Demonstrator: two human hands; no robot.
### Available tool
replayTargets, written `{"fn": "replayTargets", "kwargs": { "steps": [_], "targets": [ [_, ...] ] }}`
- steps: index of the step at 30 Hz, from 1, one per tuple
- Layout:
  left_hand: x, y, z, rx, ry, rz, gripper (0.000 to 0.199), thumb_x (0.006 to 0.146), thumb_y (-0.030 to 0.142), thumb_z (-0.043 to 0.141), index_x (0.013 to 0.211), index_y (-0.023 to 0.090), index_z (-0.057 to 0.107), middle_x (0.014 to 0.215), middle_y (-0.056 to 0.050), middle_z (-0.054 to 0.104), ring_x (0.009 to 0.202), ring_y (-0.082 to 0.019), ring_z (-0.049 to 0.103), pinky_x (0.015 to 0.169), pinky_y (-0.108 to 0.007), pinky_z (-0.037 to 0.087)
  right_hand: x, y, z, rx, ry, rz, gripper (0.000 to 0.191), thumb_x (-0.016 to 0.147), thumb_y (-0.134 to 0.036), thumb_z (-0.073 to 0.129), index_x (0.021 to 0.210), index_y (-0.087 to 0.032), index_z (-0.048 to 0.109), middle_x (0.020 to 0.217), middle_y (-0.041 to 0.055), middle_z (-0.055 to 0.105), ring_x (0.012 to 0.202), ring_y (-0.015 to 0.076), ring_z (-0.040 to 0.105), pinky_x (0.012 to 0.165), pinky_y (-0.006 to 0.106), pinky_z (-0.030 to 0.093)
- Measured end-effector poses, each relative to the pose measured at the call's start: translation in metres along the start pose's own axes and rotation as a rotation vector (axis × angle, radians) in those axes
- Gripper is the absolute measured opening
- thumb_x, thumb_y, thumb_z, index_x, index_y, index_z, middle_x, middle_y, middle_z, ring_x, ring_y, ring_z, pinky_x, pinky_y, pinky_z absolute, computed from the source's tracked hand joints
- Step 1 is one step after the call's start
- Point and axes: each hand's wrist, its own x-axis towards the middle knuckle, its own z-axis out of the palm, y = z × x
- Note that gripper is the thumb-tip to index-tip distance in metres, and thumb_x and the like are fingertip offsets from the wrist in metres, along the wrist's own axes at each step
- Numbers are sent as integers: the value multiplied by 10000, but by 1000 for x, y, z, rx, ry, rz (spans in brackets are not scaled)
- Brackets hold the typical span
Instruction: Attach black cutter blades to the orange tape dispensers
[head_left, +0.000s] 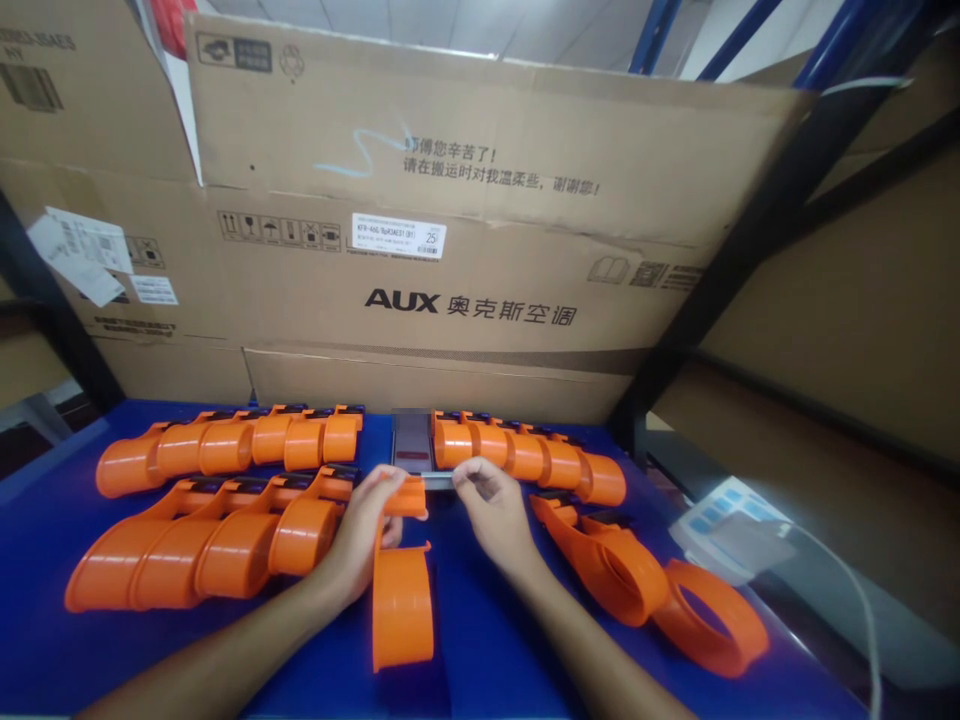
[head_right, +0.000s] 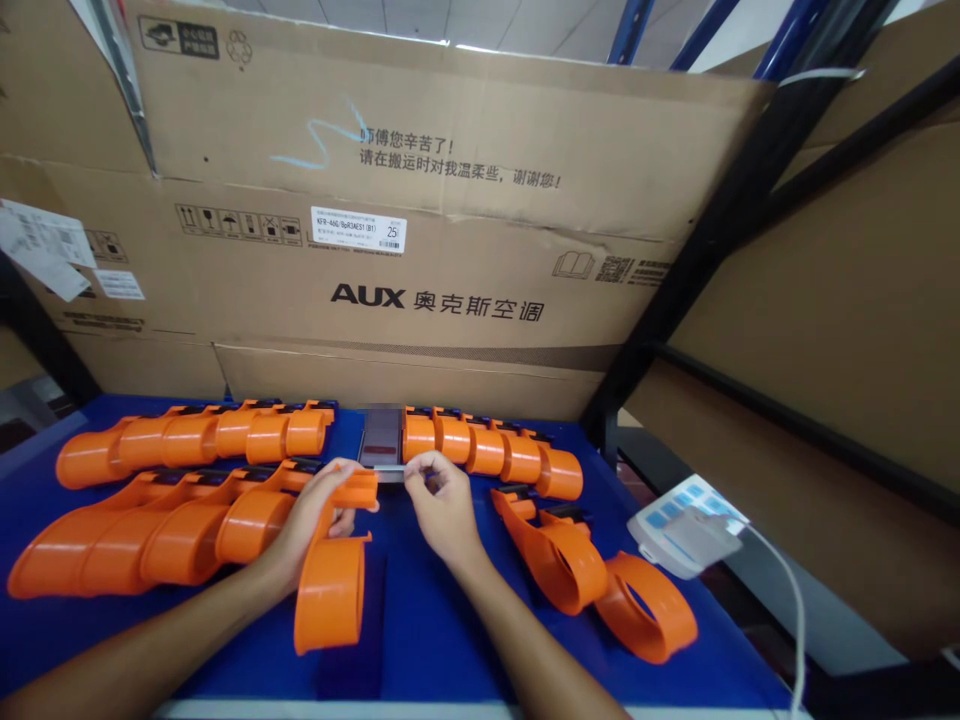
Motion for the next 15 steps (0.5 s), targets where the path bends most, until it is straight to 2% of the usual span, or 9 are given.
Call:
{"fn": "replayTargets", "kwargs": {
  "steps": [3, 5, 10, 13, 15],
  "targets": [
    [-1, 2, -1, -19, 31, 13, 393, 788, 575, 683, 783, 194, 586, 477, 47, 531, 318, -62, 352, 385, -209, 223, 3, 2, -5, -30, 72, -20, 159, 855, -340, 624, 772, -208, 590, 753, 12, 603, 714, 189, 559, 693, 301, 455],
    [0, 1, -2, -25, 41, 19, 409, 801, 597, 661, 784, 193, 598, 440, 61, 476, 329, -70, 353, 393, -207, 237, 3, 1, -8, -139, 63, -70, 119, 857, -298, 602, 773, -214, 596, 761, 17, 609, 727, 200, 561, 709, 319, 462],
    [2, -2, -4, -30, 37, 30, 386, 814, 573, 655, 770, 203, 554, 488, 51, 519, 349, -66, 359, 397, -200, 231, -4, 2, -4, -484, -169, -285, 71, 843, -201, 632, 779, -226, 650, 920, 64, 647, 945, 259, 574, 868, 406, 467],
    [4, -4, -5, -13, 33, 37, 390, 819, 576, 653, 764, 205, 547, 454, 64, 481, 345, -67, 355, 399, -199, 238, -8, 5, 1, -613, -259, -327, 47, 840, -188, 650, 847, -228, 674, 1038, 84, 626, 1014, 276, 551, 897, 435, 460],
    [5, -5, -6, -38, 42, 18, 396, 807, 578, 675, 762, 205, 550, 426, 77, 441, 341, -66, 354, 400, -196, 244, -10, 5, 2, -652, -273, -330, 129, 821, -153, 645, 918, -230, 677, 1078, 89, 614, 1040, 285, 541, 907, 445, 458]
  ]
}}
